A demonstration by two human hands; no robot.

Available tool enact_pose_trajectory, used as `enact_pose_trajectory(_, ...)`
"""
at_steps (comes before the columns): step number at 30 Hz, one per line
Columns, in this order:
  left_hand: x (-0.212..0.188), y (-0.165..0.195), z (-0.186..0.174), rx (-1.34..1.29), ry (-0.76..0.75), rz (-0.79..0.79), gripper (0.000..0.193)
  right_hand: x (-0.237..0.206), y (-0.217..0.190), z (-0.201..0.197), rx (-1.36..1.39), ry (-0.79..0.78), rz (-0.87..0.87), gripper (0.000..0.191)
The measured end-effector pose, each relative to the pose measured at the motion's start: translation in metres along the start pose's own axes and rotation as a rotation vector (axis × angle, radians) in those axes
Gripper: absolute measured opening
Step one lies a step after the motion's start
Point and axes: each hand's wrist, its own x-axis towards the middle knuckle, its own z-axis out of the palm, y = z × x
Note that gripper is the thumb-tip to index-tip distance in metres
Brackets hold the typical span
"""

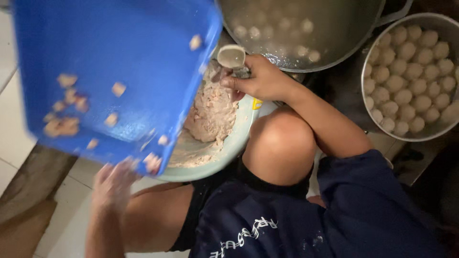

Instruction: The person sits on the floor with a large basin of minced meat paste on their lap. They scoop portions of paste with a small cup scoop, shape each portion into a ball by hand, and drop the balls into a water-filled basin beside them, repeating continuously.

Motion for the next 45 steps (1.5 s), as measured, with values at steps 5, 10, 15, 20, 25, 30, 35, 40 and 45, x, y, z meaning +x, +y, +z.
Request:
enact_pose_trajectory(5,-0.045,0.029,-0.138,0.475,-0.065,0.253,0.030,0.000,-0.004,-0.010,-0.164,0.058,0.035,0.021)
enact_pose_trajectory(10,0.010,0.055,-0.153,-0.118,0.527,-0.040,0.029,-0.001,0.000,-0.012,-0.273,0.084,0.059,0.022)
enact_pose_trajectory(15,0.080,0.069,-0.119,-0.095,0.651,0.004,0.028,0.002,0.011,-0.016,-0.326,0.067,0.182,0.023)
enact_pose_trajectory(20,0.077,0.082,-0.130,-0.075,0.674,0.038,0.029,0.005,0.020,-0.019,-0.495,0.067,0.119,0.025)
enact_pose_trajectory(25,0.100,0.098,-0.150,-0.042,0.674,0.049,0.030,0.011,0.023,-0.016,-0.517,0.148,0.363,0.028)
enact_pose_trajectory(30,0.123,0.130,-0.153,0.051,0.660,0.015,0.032,0.017,0.003,-0.004,-0.762,0.234,-0.065,0.040)
enact_pose_trajectory(35,0.088,0.151,-0.090,0.361,0.453,0.286,0.029,-0.006,-0.100,0.064,-0.804,0.039,-0.338,0.039)
enact_pose_trajectory(40,0.069,0.103,0.059,1.263,0.196,0.244,0.036,-0.012,-0.182,0.088,-0.831,-0.109,-0.849,0.035)
enact_pose_trajectory(45,0.103,-0.049,0.167,1.450,-0.248,0.126,0.046,-0.017,-0.164,0.051,-0.844,-0.108,-0.851,0.034)
